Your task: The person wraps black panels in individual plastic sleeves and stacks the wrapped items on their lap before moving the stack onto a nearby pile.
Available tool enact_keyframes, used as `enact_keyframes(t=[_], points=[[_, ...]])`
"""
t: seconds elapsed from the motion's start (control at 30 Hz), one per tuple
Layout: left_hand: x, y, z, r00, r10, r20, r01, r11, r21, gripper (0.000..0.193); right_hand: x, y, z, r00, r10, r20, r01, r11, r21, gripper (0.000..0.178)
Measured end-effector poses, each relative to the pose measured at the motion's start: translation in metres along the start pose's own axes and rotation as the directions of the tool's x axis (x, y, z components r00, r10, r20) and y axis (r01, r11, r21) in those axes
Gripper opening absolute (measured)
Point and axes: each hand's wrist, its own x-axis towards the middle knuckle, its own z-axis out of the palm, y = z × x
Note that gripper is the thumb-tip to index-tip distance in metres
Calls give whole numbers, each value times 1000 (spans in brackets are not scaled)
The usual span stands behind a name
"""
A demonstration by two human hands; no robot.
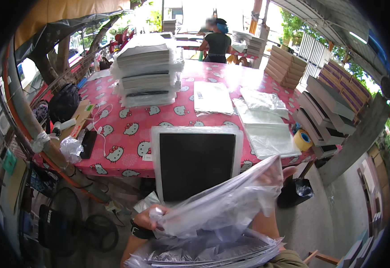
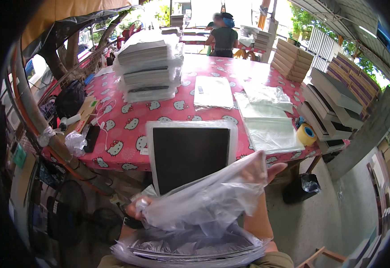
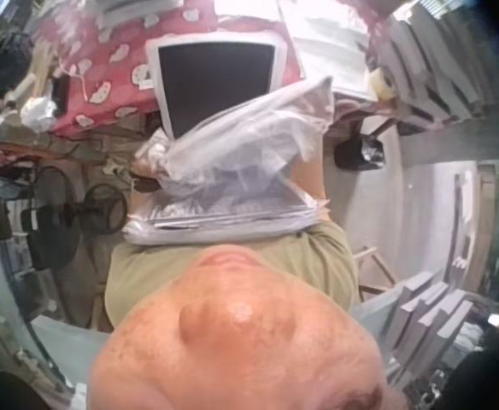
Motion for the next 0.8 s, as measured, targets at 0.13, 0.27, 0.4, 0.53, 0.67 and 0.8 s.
enact_keyframes(t=[0.13, 0.27, 0.4, 0.53, 0.67, 0.8], points=[[1, -6, -8, 971, 199, -132, -233, 915, -328, 44, -19, 15, -8, 962, 270, 31, -271, 962, 38, 31], [1, 35, -7, 819, 278, -502, -422, 885, -198, 45, -34, 27, -40, 506, 833, 221, -669, 542, -509, 25], [20, 61, -19, 806, 224, -547, -123, 969, 216, 51, -23, -36, -47, 842, 535, -71, -374, 483, -792, 22], [71, 81, -61, 777, 267, -569, 289, 652, 701, 54, 16, -47, -66, 861, -274, -428, -494, -258, -830, 26], [112, 58, -97, 730, 622, -283, 293, 89, 952, 54, 32, -46, -109, 883, -417, -217, -452, -627, -634, 36], [110, 50, -92, 758, 609, -232, 357, -89, 930, 58, 24, -46, -113, 918, -353, -184, -391, -720, -573, 50]])
